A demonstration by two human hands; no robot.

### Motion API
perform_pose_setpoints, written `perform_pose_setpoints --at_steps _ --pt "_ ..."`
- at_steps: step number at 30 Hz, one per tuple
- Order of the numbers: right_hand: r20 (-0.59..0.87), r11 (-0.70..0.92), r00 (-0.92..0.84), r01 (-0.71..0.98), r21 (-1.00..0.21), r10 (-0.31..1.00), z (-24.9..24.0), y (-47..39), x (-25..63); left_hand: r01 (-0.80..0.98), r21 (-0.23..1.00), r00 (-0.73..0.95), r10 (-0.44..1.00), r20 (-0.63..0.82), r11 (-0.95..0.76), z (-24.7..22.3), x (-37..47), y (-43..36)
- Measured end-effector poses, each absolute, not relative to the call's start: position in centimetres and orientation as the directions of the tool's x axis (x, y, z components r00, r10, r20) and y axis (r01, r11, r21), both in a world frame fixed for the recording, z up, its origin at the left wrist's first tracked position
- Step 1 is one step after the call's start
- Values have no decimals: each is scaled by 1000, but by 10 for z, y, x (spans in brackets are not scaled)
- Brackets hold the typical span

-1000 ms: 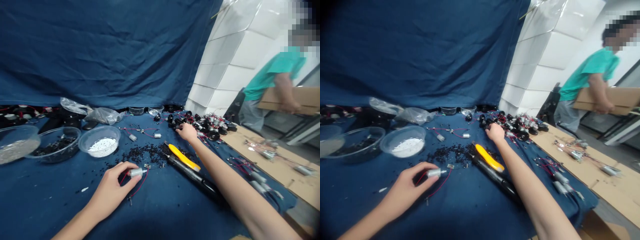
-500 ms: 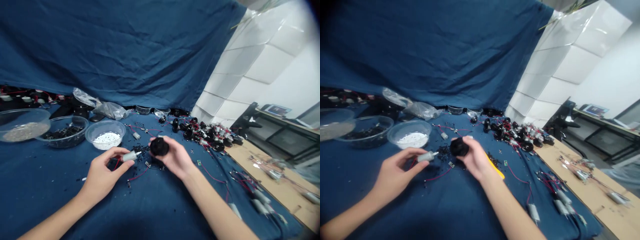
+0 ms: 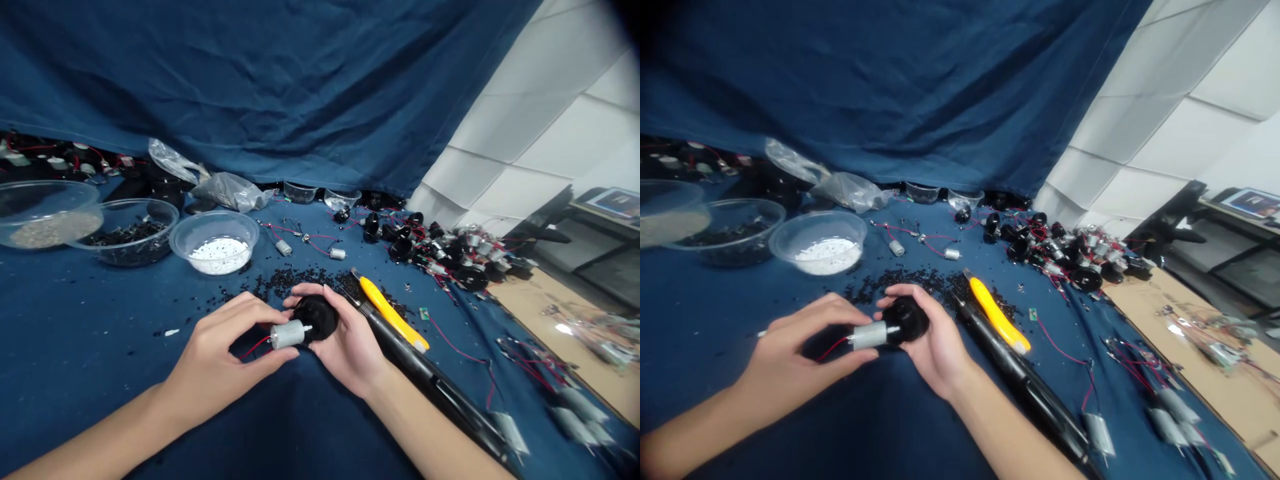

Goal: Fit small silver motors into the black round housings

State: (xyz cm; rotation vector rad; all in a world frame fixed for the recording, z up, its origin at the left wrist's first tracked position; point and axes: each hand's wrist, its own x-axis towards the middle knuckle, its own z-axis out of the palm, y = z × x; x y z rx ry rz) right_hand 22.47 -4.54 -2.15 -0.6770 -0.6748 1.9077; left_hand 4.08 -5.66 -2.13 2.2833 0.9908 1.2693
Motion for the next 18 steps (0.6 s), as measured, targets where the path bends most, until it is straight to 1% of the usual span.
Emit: perform_pose_setpoints --at_steps 3,6,10,12,18 --pt "-174 -405 -407 -595 -694 897 -24 -47 224 455 596 350 748 564 -662 -23 41 -55" --pt "-179 -407 -412 -572 -712 893 -25 -47 225 489 588 345 762 548 -644 -24 41 -55" --pt "-189 -388 -393 -524 -759 900 -24 -47 226 494 589 328 764 555 -640 -22 41 -57" --pt "-187 -380 -383 -524 -762 904 -24 -47 226 497 593 326 769 550 -634 -21 42 -58" --pt "-120 -323 -370 -553 -768 921 -22 -52 222 504 627 290 800 525 -594 -21 44 -62"
